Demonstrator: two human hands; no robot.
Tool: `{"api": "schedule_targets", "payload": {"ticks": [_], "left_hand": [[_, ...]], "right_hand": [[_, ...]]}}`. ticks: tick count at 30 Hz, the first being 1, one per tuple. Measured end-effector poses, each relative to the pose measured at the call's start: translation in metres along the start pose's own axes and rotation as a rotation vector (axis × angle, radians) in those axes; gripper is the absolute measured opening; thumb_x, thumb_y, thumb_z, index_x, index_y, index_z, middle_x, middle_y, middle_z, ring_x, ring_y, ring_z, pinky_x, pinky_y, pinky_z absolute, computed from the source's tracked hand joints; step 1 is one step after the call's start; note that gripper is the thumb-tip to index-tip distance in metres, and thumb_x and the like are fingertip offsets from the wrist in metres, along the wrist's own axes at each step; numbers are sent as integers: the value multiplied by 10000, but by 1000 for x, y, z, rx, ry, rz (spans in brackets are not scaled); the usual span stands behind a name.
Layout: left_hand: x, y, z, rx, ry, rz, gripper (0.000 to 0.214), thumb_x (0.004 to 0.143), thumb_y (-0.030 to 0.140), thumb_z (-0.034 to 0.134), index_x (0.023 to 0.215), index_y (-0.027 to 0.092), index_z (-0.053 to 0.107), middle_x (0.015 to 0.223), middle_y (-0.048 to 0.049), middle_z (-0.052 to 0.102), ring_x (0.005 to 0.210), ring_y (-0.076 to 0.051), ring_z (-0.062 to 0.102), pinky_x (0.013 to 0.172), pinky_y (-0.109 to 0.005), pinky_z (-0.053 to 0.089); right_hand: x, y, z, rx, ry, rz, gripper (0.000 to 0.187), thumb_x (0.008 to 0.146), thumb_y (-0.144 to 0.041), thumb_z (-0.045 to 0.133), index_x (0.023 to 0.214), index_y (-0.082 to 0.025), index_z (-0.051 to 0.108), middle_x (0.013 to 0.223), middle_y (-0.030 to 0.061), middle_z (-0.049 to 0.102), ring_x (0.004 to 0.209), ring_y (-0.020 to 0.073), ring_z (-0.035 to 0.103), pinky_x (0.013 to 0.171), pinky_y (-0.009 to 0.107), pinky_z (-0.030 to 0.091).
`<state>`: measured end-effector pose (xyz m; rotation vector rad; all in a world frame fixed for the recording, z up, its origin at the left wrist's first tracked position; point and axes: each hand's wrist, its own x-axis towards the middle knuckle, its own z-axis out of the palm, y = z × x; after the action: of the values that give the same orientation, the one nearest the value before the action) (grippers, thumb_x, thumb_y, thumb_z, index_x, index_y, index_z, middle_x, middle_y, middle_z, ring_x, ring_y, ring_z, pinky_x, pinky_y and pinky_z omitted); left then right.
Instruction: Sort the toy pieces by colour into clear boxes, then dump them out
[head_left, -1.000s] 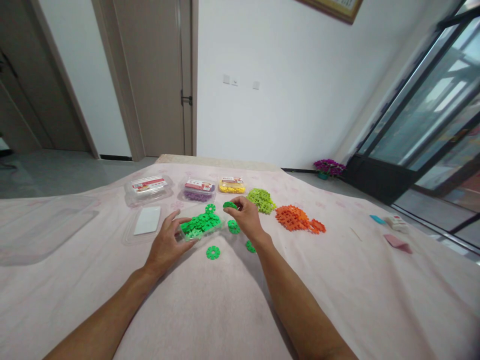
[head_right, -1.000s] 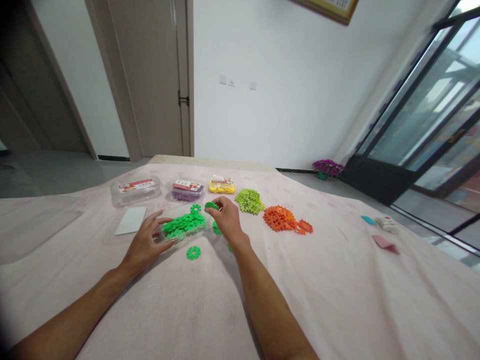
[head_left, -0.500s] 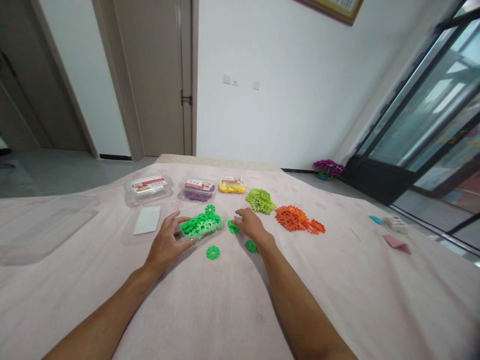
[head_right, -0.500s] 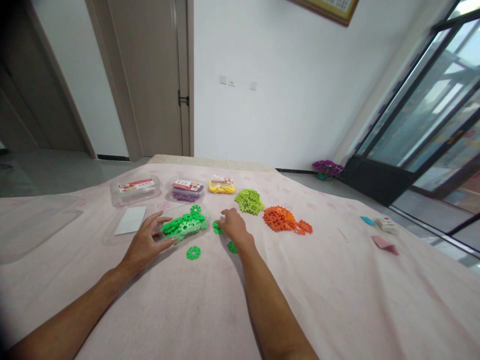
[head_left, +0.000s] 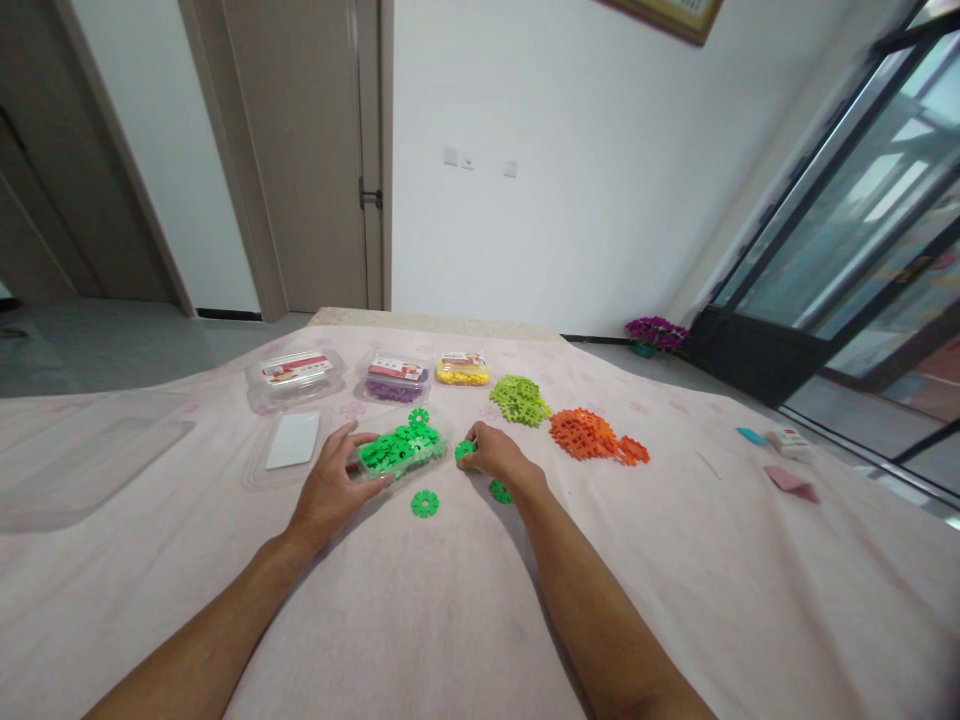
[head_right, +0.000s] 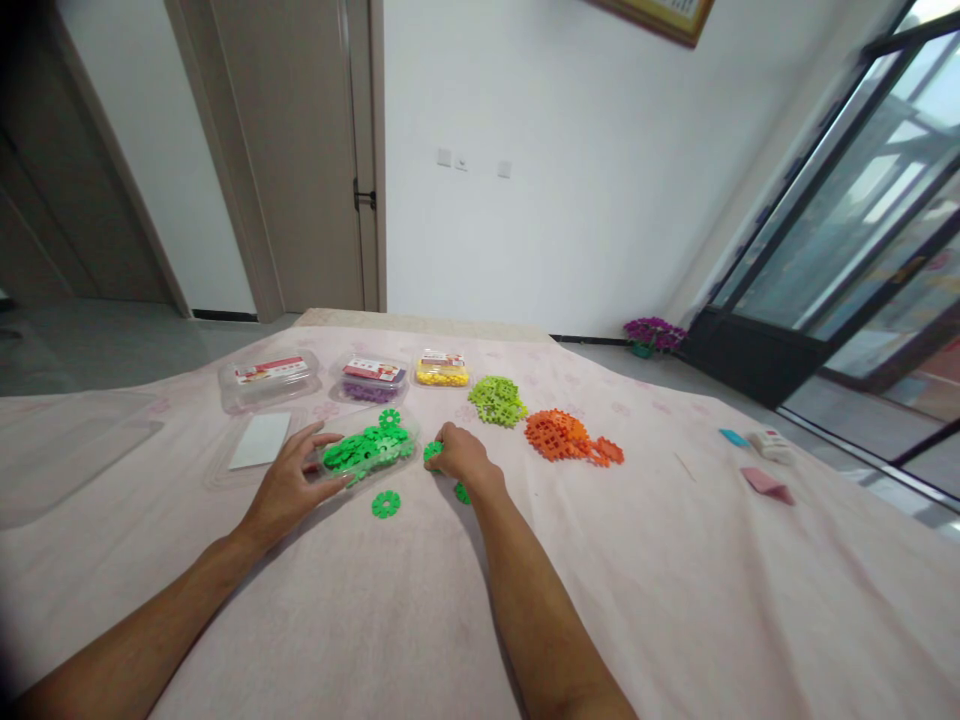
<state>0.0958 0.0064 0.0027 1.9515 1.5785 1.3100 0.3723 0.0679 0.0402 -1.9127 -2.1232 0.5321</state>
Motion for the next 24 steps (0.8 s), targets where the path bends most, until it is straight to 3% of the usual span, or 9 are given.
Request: {"api": "schedule_targets", "payload": {"ticks": [4,7,11,15,24], "left_hand": [[0,0,0,-9,7,-10,520,715,403,762,1189,239,624,1464,-114,432,1337,-305,474,948,-422,552],[0,-3,1,-13,9,-8,522,716,413,762,1190,243,626,1475,-108,423,1333,-300,477,947,-413,554],[0,-6,2,-19,-1,-5,524,727,438,752,1197,243,623,1479,-109,414,1348,-298,464,947,-412,557],[0,-6,1,-22,-12,-6,521,730,459,745,1186,235,629,1472,-118,418,1355,-310,455,950,-429,556],[0,-5,1,-1,3,5,511,733,452,747,1180,232,630,1456,-111,436,1356,-302,449,971,-433,543]], "right_hand": [[-4,3,-16,70,-51,-52,337,646,-240,815,957,-225,686,943,32,697,834,198,616,652,265,400],[-8,12,-39,18,-97,-88,403,630,-239,822,1015,-218,705,940,27,699,805,186,622,630,250,401],[-13,29,-62,-83,-304,-80,581,568,-249,853,1127,-226,699,1015,29,710,837,187,645,631,229,424],[-17,37,-64,-168,-460,-21,611,549,-268,852,1141,-237,704,1072,34,724,923,218,666,676,235,453],[-35,17,-60,-310,-469,89,477,563,-216,803,1037,-208,742,990,75,750,849,262,693,614,274,456]]}}
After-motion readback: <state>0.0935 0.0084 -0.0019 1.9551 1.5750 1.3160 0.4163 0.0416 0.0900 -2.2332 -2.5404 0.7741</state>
